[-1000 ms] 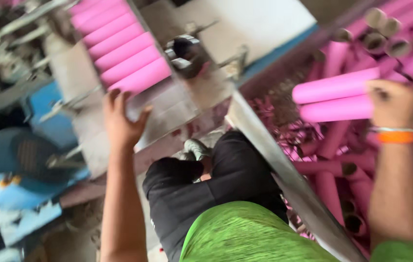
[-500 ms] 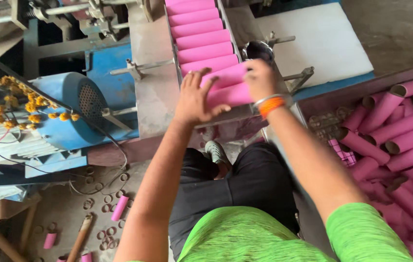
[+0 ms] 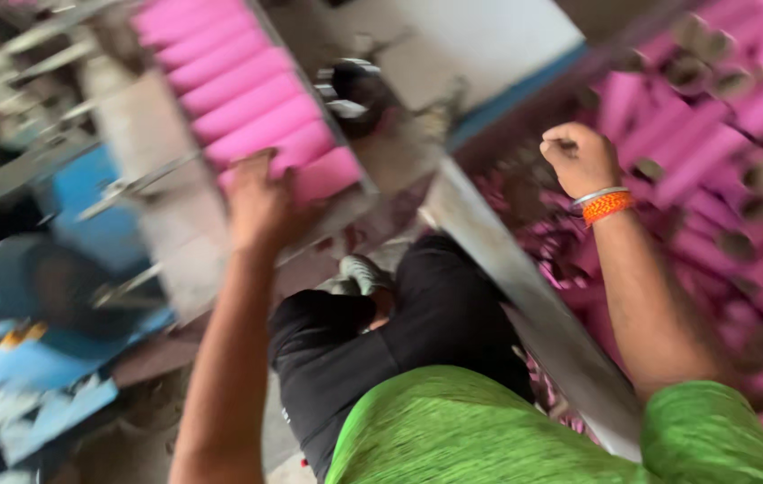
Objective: The person repeatedly picks up pink cylindrical tubes from a large bin and places them into a metal tray on a conveyor belt. The person handles the tubes by hand, moving them one at a time or in small groups from the bin to the tray.
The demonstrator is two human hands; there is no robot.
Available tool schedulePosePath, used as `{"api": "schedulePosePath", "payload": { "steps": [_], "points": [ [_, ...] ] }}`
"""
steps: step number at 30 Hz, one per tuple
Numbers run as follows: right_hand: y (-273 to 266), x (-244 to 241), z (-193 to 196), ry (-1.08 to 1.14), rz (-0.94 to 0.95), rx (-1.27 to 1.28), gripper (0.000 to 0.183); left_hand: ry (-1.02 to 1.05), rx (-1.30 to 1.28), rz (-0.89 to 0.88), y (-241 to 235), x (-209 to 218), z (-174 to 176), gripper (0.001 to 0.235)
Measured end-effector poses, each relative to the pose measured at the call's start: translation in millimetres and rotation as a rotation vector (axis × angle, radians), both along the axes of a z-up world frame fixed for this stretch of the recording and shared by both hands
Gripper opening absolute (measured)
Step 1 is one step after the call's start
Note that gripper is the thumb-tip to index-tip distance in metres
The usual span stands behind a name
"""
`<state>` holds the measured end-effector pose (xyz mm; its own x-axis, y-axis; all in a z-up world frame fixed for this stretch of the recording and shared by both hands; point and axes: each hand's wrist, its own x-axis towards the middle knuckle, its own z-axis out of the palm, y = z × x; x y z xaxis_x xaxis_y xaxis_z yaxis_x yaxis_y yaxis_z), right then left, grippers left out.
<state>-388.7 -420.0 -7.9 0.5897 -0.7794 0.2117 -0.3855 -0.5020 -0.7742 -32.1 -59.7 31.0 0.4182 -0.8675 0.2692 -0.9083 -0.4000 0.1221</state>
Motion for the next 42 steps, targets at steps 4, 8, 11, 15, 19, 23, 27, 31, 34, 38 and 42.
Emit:
{"api": "schedulePosePath", "payload": {
  "steps": [4,8,11,15,19,23,27,31,34,38,42],
  "points": [
    [-37,-147,-80,0.097,-0.255,0.097,0.017,-0.020,-0.136,0.031,15,-6,6,0.082],
    [-30,-240,-127,0.242,-0.464,0.175,0.020,0.048,-0.357,0.105,32,-5,10,0.056],
    [-39,-250,-155,0.215,-0.453,0.097,0.041,0.202,-0.419,0.246,41,-6,8,0.054],
    [-60,-216,-189,0.444,-0.307,-0.374,0.066,-0.069,-0.315,0.192,46,9,-5,0.050],
    [-80,-179,-207,0.344,-0.483,-0.118,0.082,-0.056,-0.333,0.216,58,21,-20,0.044],
    [-83,-188,-219,0.385,-0.559,-0.034,0.077,-0.056,-0.333,0.256,63,32,-31,0.042],
    [-79,-206,-225,0.443,-0.557,-0.113,0.080,-0.032,-0.323,0.242,70,33,-35,0.043],
    [-81,-203,-208,0.562,-0.637,0.035,0.067,-0.036,-0.324,0.194,66,29,-30,0.045],
    [-94,-190,-195,0.516,-0.599,0.008,0.053,-0.045,-0.322,0.184,59,27,-24,0.045],
    [-85,-188,-213,0.545,-0.561,0.098,0.037,-0.073,-0.315,0.192,52,20,-18,0.047],
    [-90,-166,-226,0.261,-0.398,0.177,0.027,-0.013,-0.302,0.275,40,14,-15,0.057]
  ]
}}
